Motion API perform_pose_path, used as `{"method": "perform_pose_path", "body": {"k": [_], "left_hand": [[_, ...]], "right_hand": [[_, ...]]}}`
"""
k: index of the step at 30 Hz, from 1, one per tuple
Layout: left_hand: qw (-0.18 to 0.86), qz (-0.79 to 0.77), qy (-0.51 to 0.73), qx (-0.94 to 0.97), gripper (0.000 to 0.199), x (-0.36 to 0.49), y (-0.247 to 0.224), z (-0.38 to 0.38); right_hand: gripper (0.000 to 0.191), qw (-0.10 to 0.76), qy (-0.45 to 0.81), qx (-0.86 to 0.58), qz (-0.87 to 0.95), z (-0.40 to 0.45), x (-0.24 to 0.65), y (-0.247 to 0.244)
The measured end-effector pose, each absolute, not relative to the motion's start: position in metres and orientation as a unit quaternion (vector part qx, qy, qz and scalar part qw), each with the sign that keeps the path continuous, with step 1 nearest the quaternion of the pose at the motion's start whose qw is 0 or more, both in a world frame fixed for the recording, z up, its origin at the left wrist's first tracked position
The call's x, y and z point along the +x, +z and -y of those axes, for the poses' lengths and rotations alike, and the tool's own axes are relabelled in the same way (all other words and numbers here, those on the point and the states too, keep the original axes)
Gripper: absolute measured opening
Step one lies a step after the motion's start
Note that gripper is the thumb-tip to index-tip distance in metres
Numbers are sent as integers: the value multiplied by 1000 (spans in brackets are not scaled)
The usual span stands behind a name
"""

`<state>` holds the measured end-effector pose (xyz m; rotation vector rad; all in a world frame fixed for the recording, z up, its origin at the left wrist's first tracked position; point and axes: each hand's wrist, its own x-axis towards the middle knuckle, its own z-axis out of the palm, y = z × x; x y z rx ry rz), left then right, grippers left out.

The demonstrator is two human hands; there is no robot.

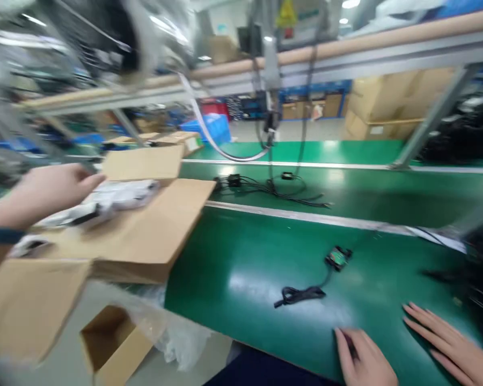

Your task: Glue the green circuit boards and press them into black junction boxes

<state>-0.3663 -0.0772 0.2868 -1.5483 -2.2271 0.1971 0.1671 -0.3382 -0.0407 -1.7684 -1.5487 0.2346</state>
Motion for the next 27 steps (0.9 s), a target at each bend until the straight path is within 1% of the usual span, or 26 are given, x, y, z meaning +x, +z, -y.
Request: {"method": "perform_pose_path", "body": {"k": [1,3,4,7,9,10,11,14,15,16,17,19,20,21,24,27], "left_hand": [[202,794,67,-569,90,-359,268,78],[205,727,5,-656,92,-320,224,84],[173,678,-19,-714,87,-289,200,92],[9,498,-65,-864,67,-179,137,135],[-84,417,-42,-904,60,-104,102,164],[-112,399,-42,-909,60,-69,86,173],[-131,392,-47,-909,62,-38,72,179],[-150,418,-75,-893,88,31,39,176],[-153,426,-76,-888,91,46,31,169],[-155,424,-69,-890,86,55,26,160],[-157,409,-58,-897,74,59,21,150],[-169,361,-37,-916,42,52,17,128],[-180,336,-33,-924,34,44,16,118],[-194,316,-33,-928,34,33,15,109],[-244,287,-53,-925,45,1,13,95],[-280,305,-103,-904,66,-8,10,102]], "right_hand": [[28,377,101,-695,604,334,169,-37],[28,373,117,-699,599,316,176,-26],[27,373,111,-710,587,304,182,-21],[28,383,55,-736,555,259,205,-12],[32,370,15,-749,549,231,221,-9],[35,355,-3,-752,556,218,228,-8],[38,331,-13,-751,571,206,234,-7],[47,231,-3,-734,638,179,250,0],[46,199,8,-723,661,173,255,3],[43,173,18,-710,682,169,259,6],[38,152,28,-697,700,166,262,9],[27,127,46,-675,725,165,266,14],[23,119,58,-663,737,167,266,16],[19,110,73,-648,750,169,264,17],[17,102,126,-603,781,178,254,16],[17,142,201,-579,777,183,243,14]]}}
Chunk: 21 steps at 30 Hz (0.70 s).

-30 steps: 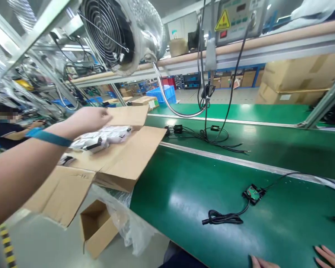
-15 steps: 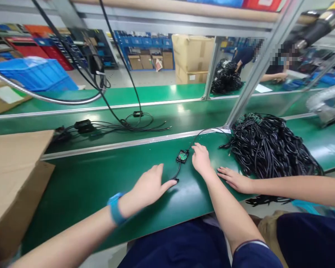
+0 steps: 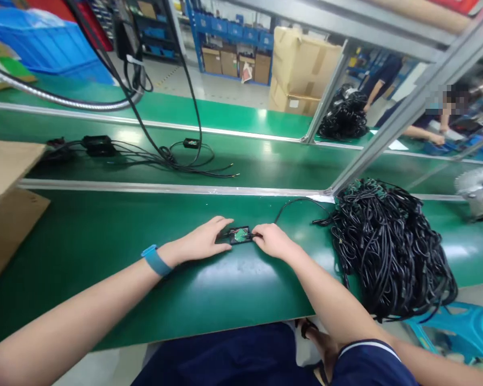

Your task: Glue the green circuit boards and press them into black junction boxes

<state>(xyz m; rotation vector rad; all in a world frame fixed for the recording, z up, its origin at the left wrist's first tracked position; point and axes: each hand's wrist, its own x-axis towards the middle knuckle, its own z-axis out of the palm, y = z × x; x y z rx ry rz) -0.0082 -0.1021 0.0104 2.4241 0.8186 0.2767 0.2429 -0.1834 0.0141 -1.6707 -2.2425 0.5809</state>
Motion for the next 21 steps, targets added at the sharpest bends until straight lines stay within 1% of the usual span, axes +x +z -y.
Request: {"method": "perform_pose_path", "body": {"k": [1,2,3,7,9,12,16,19,21], "left_hand": [[280,-312,124,899,74,-5,9,107],[273,-317,142,897,77,0,7,112],[260,-320,154,898,75,5,4,116],[220,-307,180,908,46,19,-7,126],[222,-294,191,910,40,18,-9,127],[231,-287,175,913,40,13,-8,128],[234,-296,161,912,38,10,-6,129],[230,-306,164,909,38,11,-7,132],[230,-301,171,909,41,11,-8,133]], "right_hand": [[18,160,225,-575,770,184,240,14],[20,174,243,-573,763,183,239,13],[20,182,252,-572,759,182,238,12],[9,187,253,-584,748,177,242,9],[7,175,276,-589,739,176,246,9],[11,152,322,-584,730,176,249,10],[13,152,267,-589,748,177,245,10],[14,179,262,-583,748,178,237,9],[15,175,252,-582,753,179,233,9]]}}
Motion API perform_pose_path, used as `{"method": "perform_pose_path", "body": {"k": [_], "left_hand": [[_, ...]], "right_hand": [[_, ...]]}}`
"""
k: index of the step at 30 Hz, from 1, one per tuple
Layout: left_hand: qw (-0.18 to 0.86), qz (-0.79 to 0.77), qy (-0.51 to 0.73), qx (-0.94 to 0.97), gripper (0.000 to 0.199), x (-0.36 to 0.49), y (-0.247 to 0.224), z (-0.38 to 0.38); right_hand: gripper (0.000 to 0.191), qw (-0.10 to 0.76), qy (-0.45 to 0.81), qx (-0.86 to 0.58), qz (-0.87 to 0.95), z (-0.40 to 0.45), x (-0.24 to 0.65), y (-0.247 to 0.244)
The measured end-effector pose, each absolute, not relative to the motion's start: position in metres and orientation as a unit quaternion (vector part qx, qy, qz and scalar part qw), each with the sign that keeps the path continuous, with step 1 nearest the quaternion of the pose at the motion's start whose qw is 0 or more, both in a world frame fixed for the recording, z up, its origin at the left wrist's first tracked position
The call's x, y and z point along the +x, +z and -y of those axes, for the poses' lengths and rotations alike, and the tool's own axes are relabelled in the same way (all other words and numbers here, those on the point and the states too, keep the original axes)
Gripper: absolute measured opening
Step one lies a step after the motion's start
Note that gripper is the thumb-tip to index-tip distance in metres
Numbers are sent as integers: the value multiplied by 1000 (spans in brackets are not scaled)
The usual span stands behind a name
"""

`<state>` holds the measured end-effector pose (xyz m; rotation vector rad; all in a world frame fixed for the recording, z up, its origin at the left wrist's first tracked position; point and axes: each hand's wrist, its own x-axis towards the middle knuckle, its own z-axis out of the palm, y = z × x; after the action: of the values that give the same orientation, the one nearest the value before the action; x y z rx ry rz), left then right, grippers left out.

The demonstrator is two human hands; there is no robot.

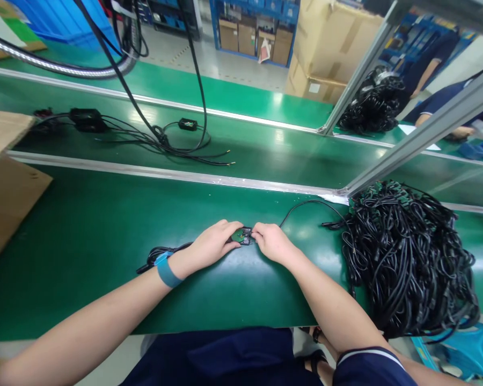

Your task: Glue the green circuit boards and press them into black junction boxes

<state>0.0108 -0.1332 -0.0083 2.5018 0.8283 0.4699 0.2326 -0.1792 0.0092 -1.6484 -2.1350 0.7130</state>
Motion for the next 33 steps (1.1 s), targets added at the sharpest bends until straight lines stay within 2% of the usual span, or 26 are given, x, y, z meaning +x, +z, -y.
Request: {"method": "perform_pose_path", "body": {"k": [15,19,22,28,33], "left_hand": [[185,-298,136,927,39,8,-9,132],[127,-287,129,941,33,9,-13,135],[88,-286,133,945,29,8,-20,137],[59,-278,149,947,30,10,-24,136],[78,-276,130,949,33,11,-20,134]], "right_hand": [[27,28,107,-567,816,178,230,24],[27,1,72,-550,832,178,226,25],[23,30,107,-563,819,179,229,19],[13,152,242,-585,759,176,242,7],[2,174,323,-597,714,171,246,10]]}}
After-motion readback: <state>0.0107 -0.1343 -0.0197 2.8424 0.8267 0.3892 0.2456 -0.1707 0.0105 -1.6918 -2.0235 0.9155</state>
